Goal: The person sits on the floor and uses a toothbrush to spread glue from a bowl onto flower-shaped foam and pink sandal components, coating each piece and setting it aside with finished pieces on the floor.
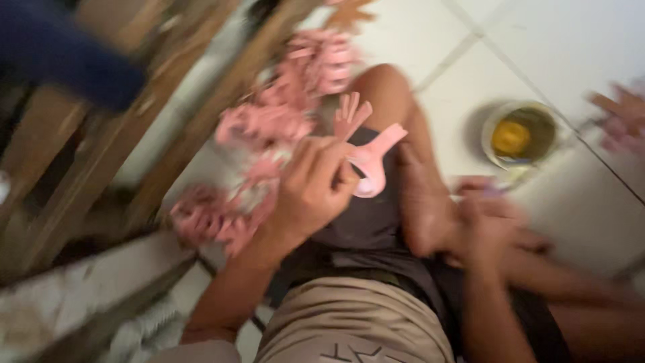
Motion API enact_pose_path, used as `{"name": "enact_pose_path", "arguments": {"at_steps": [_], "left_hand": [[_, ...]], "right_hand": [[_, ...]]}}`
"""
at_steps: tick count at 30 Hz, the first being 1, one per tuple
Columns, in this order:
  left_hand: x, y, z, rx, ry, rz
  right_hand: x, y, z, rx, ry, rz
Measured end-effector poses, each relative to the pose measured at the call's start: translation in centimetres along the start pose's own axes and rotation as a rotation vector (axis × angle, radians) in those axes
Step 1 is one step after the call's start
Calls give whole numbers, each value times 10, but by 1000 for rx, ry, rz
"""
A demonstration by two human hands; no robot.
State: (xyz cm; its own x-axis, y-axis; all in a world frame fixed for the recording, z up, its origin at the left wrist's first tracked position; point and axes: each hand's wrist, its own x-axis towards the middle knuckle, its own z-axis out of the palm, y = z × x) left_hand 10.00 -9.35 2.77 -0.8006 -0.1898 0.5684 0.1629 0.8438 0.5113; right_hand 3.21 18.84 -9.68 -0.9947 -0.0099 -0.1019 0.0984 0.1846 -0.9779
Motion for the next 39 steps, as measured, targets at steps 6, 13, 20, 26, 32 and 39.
{"name": "enact_pose_path", "arguments": {"at_steps": [6,13,20,26,32,39], "left_hand": [[28,41,61,-186,-57,246],[33,50,84,-220,-214,466],[23,45,111,-724,-493,-356],[9,12,136,-1625,-693,-796],[2,-3,144,-1468,-621,-934],[12,6,140,-1461,-621,-966]], "right_hand": [[-34,-50,20,162,-92,15],[-19,-77,-1,123,-6,40],[-15,-63,-21,68,121,-92],[45,-37,-71,259,135,177],[100,25,-92,-697,-22,-204],[124,38,-77,-1222,-50,-224]]}}
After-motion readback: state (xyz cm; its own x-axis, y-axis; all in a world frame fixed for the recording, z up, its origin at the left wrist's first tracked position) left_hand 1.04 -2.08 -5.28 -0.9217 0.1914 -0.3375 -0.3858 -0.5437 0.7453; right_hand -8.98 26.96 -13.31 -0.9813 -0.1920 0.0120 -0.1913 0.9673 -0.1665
